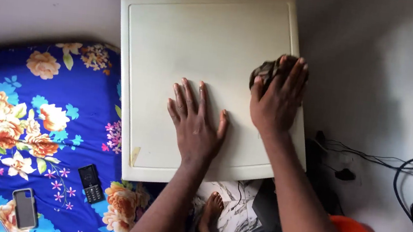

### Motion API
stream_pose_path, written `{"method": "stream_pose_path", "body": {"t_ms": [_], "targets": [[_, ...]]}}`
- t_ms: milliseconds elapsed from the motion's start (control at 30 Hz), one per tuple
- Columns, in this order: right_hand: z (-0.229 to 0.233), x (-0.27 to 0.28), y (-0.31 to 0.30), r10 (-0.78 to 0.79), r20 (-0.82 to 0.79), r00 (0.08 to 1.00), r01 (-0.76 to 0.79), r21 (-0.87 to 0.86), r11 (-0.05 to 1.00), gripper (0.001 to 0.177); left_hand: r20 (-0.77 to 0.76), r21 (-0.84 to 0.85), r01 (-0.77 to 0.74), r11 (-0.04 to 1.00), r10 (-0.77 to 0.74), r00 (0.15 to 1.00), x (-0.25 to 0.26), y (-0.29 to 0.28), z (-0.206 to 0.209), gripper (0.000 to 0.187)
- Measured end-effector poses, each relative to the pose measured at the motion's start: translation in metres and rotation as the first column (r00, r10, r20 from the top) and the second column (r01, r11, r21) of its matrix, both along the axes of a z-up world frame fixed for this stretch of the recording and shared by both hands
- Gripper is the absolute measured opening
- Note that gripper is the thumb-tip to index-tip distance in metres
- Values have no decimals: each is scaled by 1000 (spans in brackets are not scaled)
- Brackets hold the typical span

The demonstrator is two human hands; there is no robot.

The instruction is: The person wrings out a dark cloth in an orange basin, then wipes the top surface of a small white refrigerator with the cloth. The person briefly moves the basin and returns to wipe the refrigerator top again before placing the cloth back in the basin.

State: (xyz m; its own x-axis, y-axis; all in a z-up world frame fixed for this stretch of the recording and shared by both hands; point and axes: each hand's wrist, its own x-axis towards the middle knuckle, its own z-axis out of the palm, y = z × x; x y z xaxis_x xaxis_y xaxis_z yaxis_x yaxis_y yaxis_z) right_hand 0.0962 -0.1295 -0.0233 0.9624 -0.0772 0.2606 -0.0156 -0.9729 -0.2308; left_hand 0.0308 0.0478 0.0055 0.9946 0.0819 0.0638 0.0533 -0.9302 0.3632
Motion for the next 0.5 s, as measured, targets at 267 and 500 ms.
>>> {"method": "stream_pose_path", "body": {"t_ms": [267, 500], "targets": [[-3, 79, -1, 47, -36, 998, -47, 13, 999, 72, -13, 42, -11, 999, 12, 1000, 5, 1, -6, 82], [-23, 128, 4, 94, -13, 995, -94, -44, 995, 67, -20, 43, -15, 999, 16, 1000, 6, 1, -8, 82]]}}
